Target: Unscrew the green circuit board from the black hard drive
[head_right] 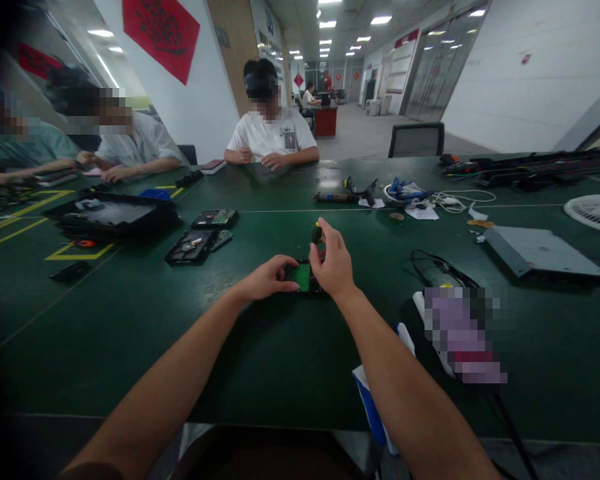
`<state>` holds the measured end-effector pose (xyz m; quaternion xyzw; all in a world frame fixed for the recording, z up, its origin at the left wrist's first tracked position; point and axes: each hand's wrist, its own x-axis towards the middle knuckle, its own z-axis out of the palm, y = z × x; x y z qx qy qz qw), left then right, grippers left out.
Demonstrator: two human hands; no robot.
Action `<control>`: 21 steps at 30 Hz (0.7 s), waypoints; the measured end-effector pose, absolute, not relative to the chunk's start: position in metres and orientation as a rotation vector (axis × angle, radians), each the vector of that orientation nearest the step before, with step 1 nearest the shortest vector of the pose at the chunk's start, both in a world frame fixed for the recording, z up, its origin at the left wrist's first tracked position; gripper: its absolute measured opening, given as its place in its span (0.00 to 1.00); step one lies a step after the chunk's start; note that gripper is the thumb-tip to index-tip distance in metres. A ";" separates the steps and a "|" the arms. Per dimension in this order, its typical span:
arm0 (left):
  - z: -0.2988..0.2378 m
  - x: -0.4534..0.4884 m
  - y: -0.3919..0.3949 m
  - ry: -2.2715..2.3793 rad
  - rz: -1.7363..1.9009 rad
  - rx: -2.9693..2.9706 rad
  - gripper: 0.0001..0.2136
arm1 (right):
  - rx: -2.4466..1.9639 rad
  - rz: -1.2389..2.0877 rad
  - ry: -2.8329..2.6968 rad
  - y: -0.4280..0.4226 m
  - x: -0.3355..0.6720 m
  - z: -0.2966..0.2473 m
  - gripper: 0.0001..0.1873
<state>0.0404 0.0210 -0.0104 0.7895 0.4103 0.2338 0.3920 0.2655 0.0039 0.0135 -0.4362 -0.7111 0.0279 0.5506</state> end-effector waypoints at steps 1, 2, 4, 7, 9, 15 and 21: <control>-0.010 0.040 0.021 1.040 0.595 2.007 0.32 | -1.034 0.061 -1.684 0.004 0.266 0.013 0.33; -0.011 0.040 0.021 1.039 0.598 2.010 0.32 | -1.039 0.055 -1.686 0.004 0.266 0.014 0.33; -0.011 0.040 0.021 1.038 0.602 2.019 0.32 | -1.055 0.046 -1.685 0.003 0.266 0.015 0.32; -0.010 0.040 0.021 1.042 0.592 2.018 0.32 | -1.061 0.042 -1.669 0.003 0.267 0.016 0.31; -0.009 0.040 0.021 1.052 0.578 2.013 0.32 | -1.054 0.054 -1.655 0.004 0.267 0.016 0.30; -0.009 0.040 0.022 1.075 0.566 2.006 0.33 | -1.045 0.134 -1.596 0.008 0.266 0.011 0.31; -0.011 0.039 0.023 1.049 0.583 2.019 0.32 | -1.042 0.103 -1.643 0.005 0.267 0.015 0.30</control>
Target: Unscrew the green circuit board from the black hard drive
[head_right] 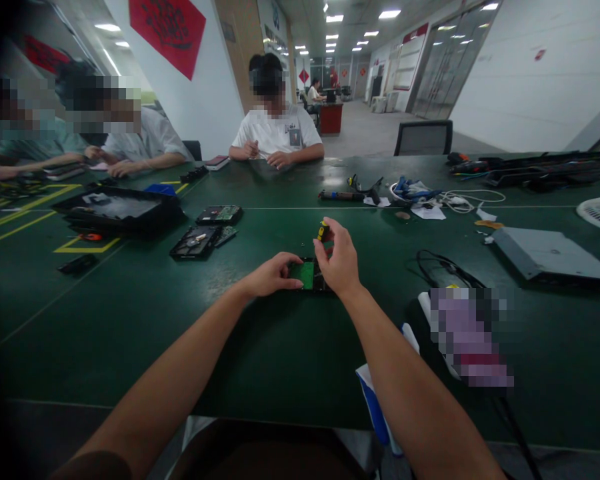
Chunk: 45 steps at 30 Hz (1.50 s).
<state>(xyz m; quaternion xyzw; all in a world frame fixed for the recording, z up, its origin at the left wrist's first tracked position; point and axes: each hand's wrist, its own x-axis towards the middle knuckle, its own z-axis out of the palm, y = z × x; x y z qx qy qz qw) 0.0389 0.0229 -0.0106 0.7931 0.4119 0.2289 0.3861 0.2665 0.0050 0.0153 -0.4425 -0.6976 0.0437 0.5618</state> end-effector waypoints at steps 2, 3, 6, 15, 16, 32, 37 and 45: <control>-0.011 0.039 0.024 1.048 0.581 2.023 0.32 | -1.030 0.090 -1.665 0.004 0.266 0.017 0.30; -0.012 0.039 0.024 1.051 0.582 2.025 0.32 | -1.028 0.092 -1.674 0.003 0.265 0.017 0.31; -0.012 0.040 0.024 1.059 0.585 2.025 0.32 | -1.030 0.132 -1.686 0.004 0.264 0.015 0.33; -0.012 0.039 0.022 1.042 0.612 2.021 0.31 | -1.047 0.102 -1.686 0.005 0.265 0.014 0.34; -0.011 0.039 0.022 1.046 0.609 2.021 0.32 | -1.044 0.098 -1.695 0.005 0.264 0.014 0.34; -0.010 0.039 0.023 1.068 0.563 2.016 0.32 | -1.054 0.088 -1.709 0.004 0.265 0.015 0.36; -0.011 0.039 0.023 1.059 0.575 2.022 0.32 | -1.051 0.061 -1.702 0.005 0.264 0.013 0.36; -0.008 0.039 0.022 1.064 0.563 2.031 0.32 | -1.069 0.045 -1.671 0.006 0.266 0.013 0.35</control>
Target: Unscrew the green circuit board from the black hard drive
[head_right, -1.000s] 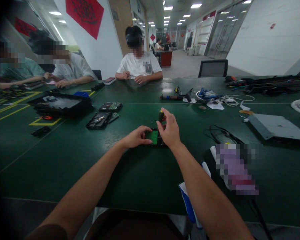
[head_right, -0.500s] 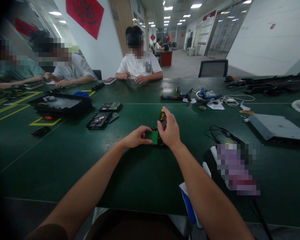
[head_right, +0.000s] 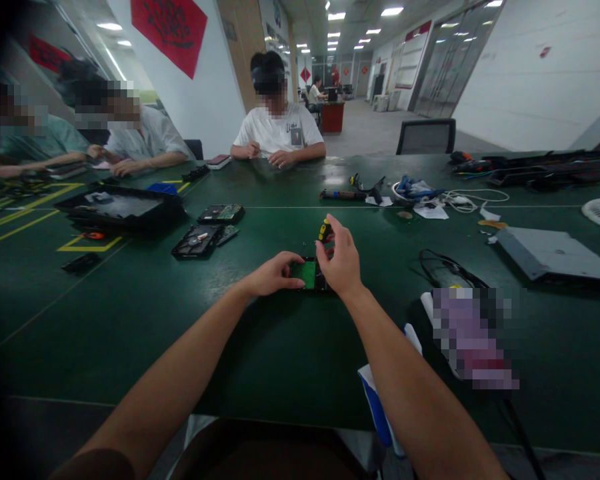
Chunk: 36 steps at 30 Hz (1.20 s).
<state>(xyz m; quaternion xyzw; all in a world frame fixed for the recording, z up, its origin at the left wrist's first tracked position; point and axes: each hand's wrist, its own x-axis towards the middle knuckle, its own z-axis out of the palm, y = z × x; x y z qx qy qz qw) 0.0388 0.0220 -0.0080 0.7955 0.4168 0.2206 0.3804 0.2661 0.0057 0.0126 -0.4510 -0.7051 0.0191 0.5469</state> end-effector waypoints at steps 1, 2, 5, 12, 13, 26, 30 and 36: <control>-0.008 0.039 0.022 1.064 0.563 2.029 0.33 | -1.068 0.042 -1.674 0.006 0.266 0.013 0.35; -0.009 0.039 0.022 1.065 0.564 2.027 0.33 | -1.066 0.041 -1.676 0.005 0.266 0.013 0.35; -0.009 0.039 0.023 1.069 0.566 2.024 0.33 | -1.061 0.052 -1.681 0.004 0.266 0.014 0.35; -0.011 0.039 0.023 1.058 0.573 2.038 0.32 | -1.071 0.068 -1.662 0.003 0.265 0.015 0.34; -0.011 0.039 0.024 1.056 0.575 2.034 0.32 | -1.072 0.072 -1.658 0.003 0.265 0.015 0.34; -0.010 0.039 0.021 1.053 0.577 2.028 0.32 | -1.053 0.071 -1.637 0.005 0.263 0.010 0.35; -0.010 0.039 0.022 1.049 0.578 2.034 0.32 | -1.044 0.064 -1.644 0.004 0.264 0.011 0.34; -0.010 0.040 0.023 1.071 0.558 2.027 0.33 | -1.068 0.043 -1.674 0.004 0.266 0.012 0.35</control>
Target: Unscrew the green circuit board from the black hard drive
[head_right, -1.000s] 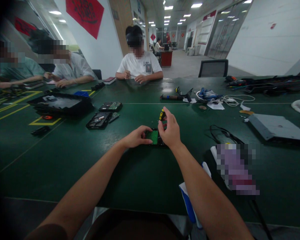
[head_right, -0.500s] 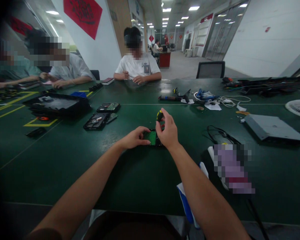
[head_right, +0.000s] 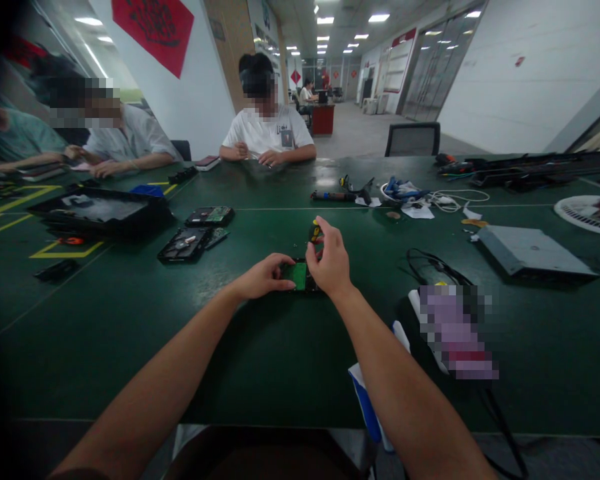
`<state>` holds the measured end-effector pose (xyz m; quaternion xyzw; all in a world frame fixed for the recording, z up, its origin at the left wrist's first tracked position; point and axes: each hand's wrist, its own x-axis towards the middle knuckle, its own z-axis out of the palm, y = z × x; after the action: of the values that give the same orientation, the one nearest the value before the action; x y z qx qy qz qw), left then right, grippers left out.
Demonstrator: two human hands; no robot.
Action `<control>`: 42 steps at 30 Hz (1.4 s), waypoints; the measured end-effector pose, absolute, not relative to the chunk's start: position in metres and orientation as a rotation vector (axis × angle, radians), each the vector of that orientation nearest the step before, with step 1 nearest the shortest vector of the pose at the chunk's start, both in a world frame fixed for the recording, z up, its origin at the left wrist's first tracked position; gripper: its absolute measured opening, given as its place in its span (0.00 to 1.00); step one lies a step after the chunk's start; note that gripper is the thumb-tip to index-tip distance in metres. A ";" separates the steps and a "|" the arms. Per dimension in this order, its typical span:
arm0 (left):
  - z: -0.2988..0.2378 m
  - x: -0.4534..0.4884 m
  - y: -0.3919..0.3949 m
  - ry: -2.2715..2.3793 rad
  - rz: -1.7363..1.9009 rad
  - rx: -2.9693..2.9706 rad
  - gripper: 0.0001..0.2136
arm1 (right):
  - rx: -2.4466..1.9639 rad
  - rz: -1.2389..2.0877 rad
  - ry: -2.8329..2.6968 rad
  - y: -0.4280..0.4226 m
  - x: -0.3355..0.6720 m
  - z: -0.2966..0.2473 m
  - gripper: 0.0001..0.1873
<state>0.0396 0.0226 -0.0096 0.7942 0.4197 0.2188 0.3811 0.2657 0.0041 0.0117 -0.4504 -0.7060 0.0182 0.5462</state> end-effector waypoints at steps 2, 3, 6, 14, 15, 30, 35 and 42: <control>-0.009 0.040 0.022 1.073 0.557 2.016 0.33 | -1.074 0.043 -1.673 0.004 0.265 0.011 0.35; -0.008 0.040 0.022 1.071 0.560 2.015 0.32 | -1.075 0.045 -1.671 0.004 0.265 0.011 0.36; -0.007 0.040 0.021 1.063 0.563 2.022 0.32 | -1.073 0.057 -1.667 0.004 0.265 0.011 0.35; -0.010 0.040 0.022 1.059 0.580 2.006 0.33 | -1.077 0.046 -1.663 0.005 0.266 0.011 0.35; -0.011 0.040 0.022 1.055 0.580 2.002 0.33 | -1.067 0.049 -1.660 0.005 0.265 0.011 0.36; -0.007 0.040 0.021 1.076 0.564 2.021 0.32 | -1.068 0.046 -1.657 0.005 0.266 0.012 0.36; -0.008 0.040 0.021 1.070 0.557 2.015 0.33 | -1.065 0.031 -1.668 0.004 0.267 0.013 0.37; -0.010 0.039 0.022 1.052 0.582 2.039 0.32 | -1.078 0.009 -1.667 0.004 0.265 0.013 0.35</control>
<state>0.0393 0.0222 -0.0102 0.7975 0.4116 0.2276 0.3778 0.2650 0.0036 0.0132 -0.4548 -0.7032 0.0038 0.5465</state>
